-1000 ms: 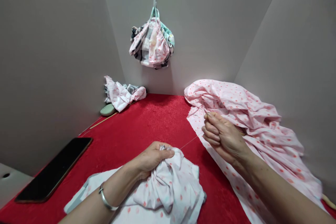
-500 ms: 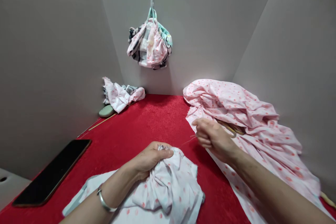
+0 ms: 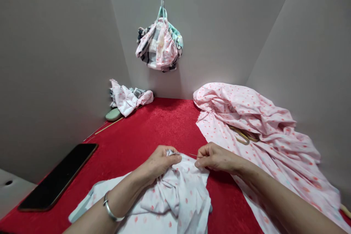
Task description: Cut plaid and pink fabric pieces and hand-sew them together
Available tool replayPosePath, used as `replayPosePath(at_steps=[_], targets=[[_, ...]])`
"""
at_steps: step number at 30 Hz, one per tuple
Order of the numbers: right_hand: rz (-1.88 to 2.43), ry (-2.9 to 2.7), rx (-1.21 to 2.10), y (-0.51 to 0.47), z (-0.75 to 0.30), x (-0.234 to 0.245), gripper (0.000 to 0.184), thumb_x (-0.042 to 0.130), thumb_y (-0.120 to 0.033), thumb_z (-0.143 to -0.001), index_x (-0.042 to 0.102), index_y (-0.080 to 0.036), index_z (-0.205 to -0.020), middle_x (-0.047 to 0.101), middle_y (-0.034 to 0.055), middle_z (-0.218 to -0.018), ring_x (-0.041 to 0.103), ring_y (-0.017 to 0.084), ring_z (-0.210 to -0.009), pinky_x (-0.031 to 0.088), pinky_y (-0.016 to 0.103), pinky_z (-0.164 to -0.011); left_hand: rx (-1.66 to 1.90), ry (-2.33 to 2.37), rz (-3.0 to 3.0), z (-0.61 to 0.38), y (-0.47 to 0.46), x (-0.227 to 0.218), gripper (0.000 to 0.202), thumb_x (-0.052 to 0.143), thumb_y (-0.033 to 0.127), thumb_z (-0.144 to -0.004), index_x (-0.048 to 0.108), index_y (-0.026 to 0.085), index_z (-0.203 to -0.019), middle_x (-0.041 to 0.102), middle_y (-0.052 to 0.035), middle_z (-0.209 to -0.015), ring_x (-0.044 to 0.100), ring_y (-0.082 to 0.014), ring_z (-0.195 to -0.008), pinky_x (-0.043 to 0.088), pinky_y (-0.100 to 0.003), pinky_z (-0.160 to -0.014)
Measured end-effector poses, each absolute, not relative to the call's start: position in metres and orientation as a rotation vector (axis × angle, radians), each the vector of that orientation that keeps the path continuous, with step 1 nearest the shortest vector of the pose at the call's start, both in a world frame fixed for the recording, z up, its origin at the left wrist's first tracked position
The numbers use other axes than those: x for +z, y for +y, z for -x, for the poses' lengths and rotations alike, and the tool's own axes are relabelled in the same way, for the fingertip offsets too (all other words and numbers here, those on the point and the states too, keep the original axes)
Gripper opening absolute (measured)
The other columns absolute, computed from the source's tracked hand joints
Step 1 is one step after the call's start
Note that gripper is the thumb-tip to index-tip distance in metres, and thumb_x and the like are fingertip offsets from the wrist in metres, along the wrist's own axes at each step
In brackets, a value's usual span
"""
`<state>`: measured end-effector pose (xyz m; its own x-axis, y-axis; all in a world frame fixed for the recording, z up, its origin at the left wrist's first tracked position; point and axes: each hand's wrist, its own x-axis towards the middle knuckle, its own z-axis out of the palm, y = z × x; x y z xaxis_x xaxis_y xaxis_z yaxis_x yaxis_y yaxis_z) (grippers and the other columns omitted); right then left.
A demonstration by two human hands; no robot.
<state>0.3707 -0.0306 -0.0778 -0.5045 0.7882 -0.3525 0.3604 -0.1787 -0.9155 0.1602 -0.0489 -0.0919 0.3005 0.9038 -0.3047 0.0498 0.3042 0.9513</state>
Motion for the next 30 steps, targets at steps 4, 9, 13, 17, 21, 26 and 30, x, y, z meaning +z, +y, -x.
replayPosePath(at_steps=[4, 9, 13, 17, 21, 26, 30], targets=[[1.297, -1.565, 1.483, -0.032, -0.369, -0.072, 0.013, 0.057, -0.028, -0.072, 0.056, -0.016, -0.077, 0.044, -0.0087, -0.050, 0.033, 0.004, -0.040, 0.022, 0.018, -0.040, 0.761, 1.194, -1.154, -0.161, -0.048, -0.094, 0.031, 0.071, 0.040, -0.057, 0.059, 0.013, -0.066, 0.051, 0.0042, -0.049, 0.041, -0.0075, -0.044, 0.028, -0.021, -0.047], [1.112, -1.415, 1.629, -0.043, -0.354, -0.079, 0.037, 0.060, -0.036, -0.071, 0.054, -0.013, -0.099, 0.060, -0.0032, -0.061, 0.054, 0.009, -0.046, 0.042, 0.022, -0.045, 0.749, 1.213, -1.226, -0.159, -0.046, -0.095, 0.027, 0.068, 0.037, -0.061, 0.057, 0.013, -0.068, 0.048, 0.0055, -0.051, 0.038, -0.0071, -0.046, 0.026, -0.021, -0.047], [1.105, -1.372, 1.749, -0.050, -0.342, -0.100, 0.035, 0.067, -0.041, -0.067, 0.050, -0.015, -0.085, 0.066, 0.0009, -0.066, 0.062, 0.013, -0.051, 0.046, 0.022, -0.045, 0.753, 1.233, -1.231, -0.159, -0.044, -0.099, 0.025, 0.066, 0.037, -0.061, 0.055, 0.015, -0.067, 0.046, 0.0059, -0.050, 0.037, -0.0077, -0.045, 0.028, -0.021, -0.046], [1.214, -1.500, 1.695, -0.047, -0.346, -0.108, 0.028, 0.066, -0.039, -0.069, 0.055, -0.014, -0.077, 0.061, -0.0027, -0.057, 0.052, 0.007, -0.040, 0.037, 0.016, -0.036, 0.768, 1.265, -1.242, -0.159, -0.041, -0.104, 0.023, 0.065, 0.035, -0.059, 0.055, 0.015, -0.066, 0.046, 0.0061, -0.050, 0.036, -0.0077, -0.044, 0.029, -0.022, -0.045], [1.228, -1.657, 1.712, -0.044, -0.352, -0.102, 0.019, 0.057, -0.035, -0.077, 0.053, -0.016, -0.079, 0.051, -0.0081, -0.044, 0.034, 0.004, -0.028, 0.025, 0.016, -0.031, 0.781, 1.256, -1.232, -0.157, -0.040, -0.106, 0.022, 0.065, 0.034, -0.060, 0.056, 0.015, -0.064, 0.046, 0.0061, -0.049, 0.034, -0.0068, -0.044, 0.024, -0.021, -0.045], [1.177, -1.918, 1.518, -0.048, -0.353, -0.093, 0.013, 0.051, -0.028, -0.081, 0.049, -0.018, -0.073, 0.046, -0.0066, -0.050, 0.037, 0.006, -0.041, 0.026, 0.018, -0.040, 0.772, 1.251, -1.205, -0.158, -0.041, -0.101, 0.021, 0.066, 0.033, -0.059, 0.056, 0.015, -0.063, 0.046, 0.0061, -0.048, 0.034, -0.0068, -0.043, 0.022, -0.022, -0.045], [1.185, -2.077, 1.363, -0.051, -0.353, -0.088, 0.009, 0.051, -0.022, -0.078, 0.051, -0.017, -0.071, 0.045, -0.0043, -0.059, 0.038, 0.009, -0.053, 0.027, 0.020, -0.047, 0.770, 1.256, -1.202, -0.158, -0.042, -0.097, 0.022, 0.067, 0.034, -0.058, 0.056, 0.015, -0.061, 0.046, 0.0059, -0.048, 0.035, -0.0068, -0.043, 0.023, -0.022, -0.044]])
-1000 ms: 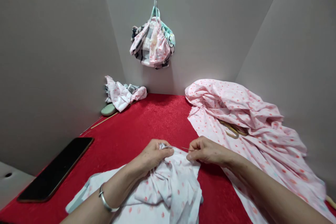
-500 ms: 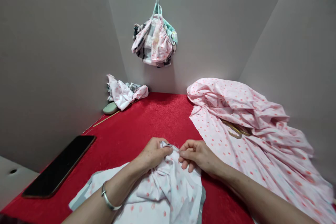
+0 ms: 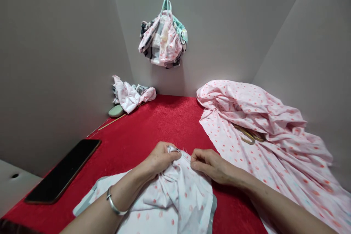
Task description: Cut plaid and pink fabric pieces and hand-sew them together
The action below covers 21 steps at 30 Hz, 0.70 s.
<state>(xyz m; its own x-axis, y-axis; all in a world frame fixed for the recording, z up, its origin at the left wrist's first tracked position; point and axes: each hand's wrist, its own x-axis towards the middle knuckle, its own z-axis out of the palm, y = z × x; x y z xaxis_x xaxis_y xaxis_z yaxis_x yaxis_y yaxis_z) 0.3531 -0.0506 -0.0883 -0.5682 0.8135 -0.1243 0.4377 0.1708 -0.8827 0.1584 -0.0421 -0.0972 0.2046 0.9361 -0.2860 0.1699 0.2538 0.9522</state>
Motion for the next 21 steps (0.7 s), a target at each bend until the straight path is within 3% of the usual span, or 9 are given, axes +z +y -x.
replayPosePath(at_steps=[9, 21], targets=[[1.160, -1.989, 1.482, -0.0487, -0.3530, -0.0939, 0.010, 0.051, -0.024, -0.079, 0.050, -0.018, -0.072, 0.042, -0.0060, -0.052, 0.037, 0.008, -0.045, 0.027, 0.020, -0.043, 0.758, 1.268, -1.204, -0.1576, -0.0417, -0.0997, 0.019, 0.065, 0.032, -0.060, 0.057, 0.015, -0.063, 0.046, 0.0057, -0.048, 0.036, -0.0074, -0.043, 0.025, -0.022, -0.046], [1.188, -2.031, 1.397, -0.0487, -0.3523, -0.0936, 0.010, 0.051, -0.022, -0.079, 0.052, -0.017, -0.070, 0.045, -0.0048, -0.055, 0.038, 0.009, -0.048, 0.027, 0.020, -0.044, 0.767, 1.260, -1.181, -0.1578, -0.0426, -0.0982, 0.021, 0.067, 0.033, -0.059, 0.059, 0.014, -0.064, 0.047, 0.0054, -0.049, 0.038, -0.0074, -0.044, 0.026, -0.021, -0.046]])
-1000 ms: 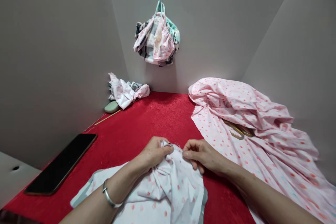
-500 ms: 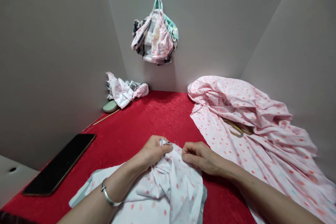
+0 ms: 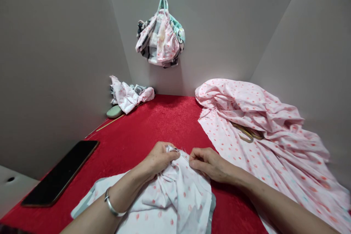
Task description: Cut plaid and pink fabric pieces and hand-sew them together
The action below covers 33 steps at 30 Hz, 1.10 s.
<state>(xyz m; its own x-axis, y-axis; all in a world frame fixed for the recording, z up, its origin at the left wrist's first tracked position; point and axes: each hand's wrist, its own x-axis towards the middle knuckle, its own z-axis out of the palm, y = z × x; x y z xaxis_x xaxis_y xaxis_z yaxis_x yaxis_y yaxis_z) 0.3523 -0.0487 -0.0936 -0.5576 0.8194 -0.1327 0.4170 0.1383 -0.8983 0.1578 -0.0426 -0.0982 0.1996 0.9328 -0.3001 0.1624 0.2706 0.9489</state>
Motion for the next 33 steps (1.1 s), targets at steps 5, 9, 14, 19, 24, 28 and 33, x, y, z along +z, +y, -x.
replayPosePath(at_steps=[5, 9, 14, 19, 24, 28, 33], targets=[[1.195, -2.047, 1.370, -0.049, -0.352, -0.095, 0.010, 0.051, -0.020, -0.080, 0.051, -0.017, -0.070, 0.045, -0.0046, -0.055, 0.039, 0.008, -0.049, 0.027, 0.020, -0.045, 0.767, 1.255, -1.180, -0.158, -0.043, -0.100, 0.020, 0.067, 0.032, -0.060, 0.059, 0.014, -0.066, 0.048, 0.0053, -0.050, 0.039, -0.0076, -0.045, 0.028, -0.021, -0.047], [1.194, -2.056, 1.346, -0.048, -0.353, -0.097, 0.010, 0.050, -0.020, -0.080, 0.051, -0.017, -0.070, 0.046, -0.0044, -0.056, 0.039, 0.009, -0.049, 0.027, 0.020, -0.045, 0.775, 1.253, -1.175, -0.158, -0.043, -0.098, 0.020, 0.067, 0.031, -0.059, 0.059, 0.014, -0.067, 0.048, 0.0051, -0.051, 0.040, -0.0078, -0.046, 0.028, -0.021, -0.047], [1.190, -2.075, 1.330, -0.048, -0.354, -0.098, 0.010, 0.050, -0.020, -0.081, 0.052, -0.017, -0.071, 0.047, -0.0038, -0.057, 0.040, 0.009, -0.051, 0.028, 0.020, -0.046, 0.779, 1.250, -1.172, -0.158, -0.043, -0.097, 0.020, 0.067, 0.030, -0.059, 0.060, 0.013, -0.068, 0.049, 0.0050, -0.051, 0.040, -0.0073, -0.045, 0.029, -0.021, -0.047], [1.203, -2.075, 1.334, -0.047, -0.353, -0.097, 0.010, 0.049, -0.019, -0.080, 0.052, -0.017, -0.071, 0.046, -0.0041, -0.056, 0.039, 0.008, -0.049, 0.027, 0.019, -0.044, 0.795, 1.244, -1.183, -0.159, -0.044, -0.097, 0.022, 0.069, 0.031, -0.059, 0.061, 0.013, -0.068, 0.050, 0.0046, -0.051, 0.041, -0.0072, -0.046, 0.028, -0.020, -0.046], [1.184, -2.063, 1.345, -0.047, -0.353, -0.101, 0.010, 0.049, -0.019, -0.080, 0.052, -0.017, -0.071, 0.046, -0.0045, -0.055, 0.040, 0.008, -0.049, 0.028, 0.019, -0.045, 0.809, 1.244, -1.183, -0.160, -0.044, -0.096, 0.022, 0.070, 0.030, -0.057, 0.061, 0.013, -0.067, 0.050, 0.0050, -0.051, 0.041, -0.0073, -0.046, 0.030, -0.020, -0.046], [1.170, -2.040, 1.268, -0.048, -0.351, -0.105, 0.009, 0.049, -0.019, -0.079, 0.054, -0.016, -0.071, 0.047, -0.0040, -0.058, 0.039, 0.008, -0.051, 0.028, 0.019, -0.046, 0.822, 1.248, -1.214, -0.161, -0.043, -0.097, 0.021, 0.070, 0.029, -0.057, 0.060, 0.012, -0.065, 0.049, 0.0055, -0.049, 0.038, -0.0062, -0.045, 0.027, -0.019, -0.045], [1.133, -1.992, 1.264, -0.048, -0.351, -0.108, 0.011, 0.050, -0.021, -0.081, 0.054, -0.016, -0.072, 0.046, -0.0040, -0.059, 0.039, 0.008, -0.053, 0.029, 0.020, -0.048, 0.818, 1.237, -1.126, -0.157, -0.043, -0.096, 0.026, 0.071, 0.030, -0.057, 0.062, 0.011, -0.072, 0.054, 0.0033, -0.054, 0.044, -0.0081, -0.048, 0.031, -0.021, -0.048]])
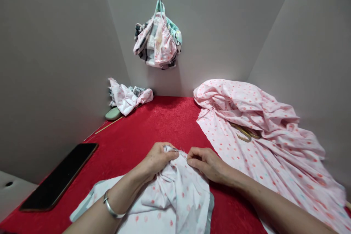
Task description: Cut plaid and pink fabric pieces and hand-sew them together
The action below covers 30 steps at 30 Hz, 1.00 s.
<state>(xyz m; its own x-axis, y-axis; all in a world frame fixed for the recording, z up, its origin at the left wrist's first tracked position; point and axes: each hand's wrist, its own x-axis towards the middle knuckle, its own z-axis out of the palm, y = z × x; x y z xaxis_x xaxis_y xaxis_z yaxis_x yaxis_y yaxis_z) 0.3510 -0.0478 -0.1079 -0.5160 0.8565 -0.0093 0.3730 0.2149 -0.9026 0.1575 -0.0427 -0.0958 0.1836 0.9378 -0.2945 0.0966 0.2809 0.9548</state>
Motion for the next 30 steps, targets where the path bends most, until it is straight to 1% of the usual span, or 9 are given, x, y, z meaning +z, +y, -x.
replayPosePath(at_steps=[3, 7, 12, 20, 24, 26, 28, 30], targets=[[1.117, -1.980, 1.306, -0.047, -0.352, -0.108, 0.011, 0.050, -0.023, -0.081, 0.055, -0.016, -0.073, 0.046, -0.0041, -0.059, 0.040, 0.008, -0.052, 0.029, 0.020, -0.048, 0.763, 1.198, -1.118, -0.154, -0.042, -0.096, 0.026, 0.071, 0.031, -0.059, 0.063, 0.011, -0.074, 0.055, 0.0027, -0.055, 0.044, -0.0083, -0.047, 0.031, -0.021, -0.048], [1.115, -1.952, 1.373, -0.045, -0.353, -0.107, 0.011, 0.051, -0.024, -0.081, 0.054, -0.017, -0.073, 0.044, -0.0050, -0.056, 0.039, 0.008, -0.049, 0.028, 0.020, -0.045, 0.744, 1.155, -1.106, -0.153, -0.042, -0.097, 0.024, 0.069, 0.031, -0.060, 0.063, 0.011, -0.071, 0.052, 0.0039, -0.051, 0.041, -0.0074, -0.044, 0.028, -0.021, -0.047], [1.090, -1.913, 1.436, -0.045, -0.353, -0.105, 0.012, 0.052, -0.025, -0.080, 0.054, -0.017, -0.072, 0.042, -0.0062, -0.052, 0.036, 0.007, -0.045, 0.026, 0.019, -0.042, 0.742, 1.148, -1.065, -0.154, -0.043, -0.094, 0.022, 0.068, 0.030, -0.060, 0.062, 0.011, -0.069, 0.052, 0.0037, -0.050, 0.041, -0.0073, -0.044, 0.028, -0.021, -0.046], [0.971, -1.808, 1.499, -0.043, -0.353, -0.107, 0.013, 0.058, -0.026, -0.078, 0.057, -0.015, -0.071, 0.040, -0.0082, -0.048, 0.032, 0.005, -0.041, 0.023, 0.018, -0.040, 0.740, 1.008, -0.870, -0.152, -0.043, -0.092, 0.023, 0.076, 0.024, -0.055, 0.064, 0.010, -0.068, 0.061, -0.0019, -0.059, 0.052, -0.0105, -0.050, 0.038, -0.023, -0.053], [0.927, -1.660, 1.600, -0.047, -0.349, -0.111, 0.018, 0.062, -0.032, -0.077, 0.060, -0.015, -0.074, 0.040, -0.0096, -0.042, 0.030, 0.003, -0.033, 0.020, 0.017, -0.034, 0.696, 0.939, -0.821, -0.152, -0.044, -0.092, 0.026, 0.079, 0.024, -0.053, 0.065, 0.009, -0.069, 0.063, -0.0032, -0.060, 0.055, -0.0118, -0.051, 0.041, -0.024, -0.055], [0.918, -1.558, 1.663, -0.050, -0.344, -0.112, 0.022, 0.064, -0.036, -0.076, 0.058, -0.015, -0.075, 0.043, -0.0095, -0.042, 0.033, 0.004, -0.030, 0.022, 0.017, -0.032, 0.669, 0.912, -0.821, -0.154, -0.046, -0.091, 0.026, 0.080, 0.024, -0.052, 0.065, 0.010, -0.067, 0.062, -0.0022, -0.058, 0.054, -0.0114, -0.050, 0.041, -0.024, -0.054], [0.927, -1.449, 1.682, -0.053, -0.339, -0.113, 0.026, 0.068, -0.038, -0.073, 0.052, -0.017, -0.075, 0.046, -0.0097, -0.042, 0.036, 0.005, -0.028, 0.024, 0.016, -0.030, 0.656, 0.907, -0.839, -0.156, -0.049, -0.091, 0.027, 0.082, 0.025, -0.051, 0.064, 0.010, -0.065, 0.061, -0.0010, -0.056, 0.053, -0.0105, -0.049, 0.039, -0.023, -0.053], [0.951, -1.360, 1.660, -0.054, -0.335, -0.113, 0.032, 0.070, -0.041, -0.071, 0.046, -0.020, -0.078, 0.047, -0.0108, -0.043, 0.035, 0.006, -0.027, 0.025, 0.017, -0.029, 0.658, 0.903, -0.865, -0.159, -0.051, -0.091, 0.030, 0.083, 0.028, -0.050, 0.062, 0.010, -0.063, 0.060, -0.0008, -0.056, 0.051, -0.0101, -0.049, 0.038, -0.022, -0.053]])
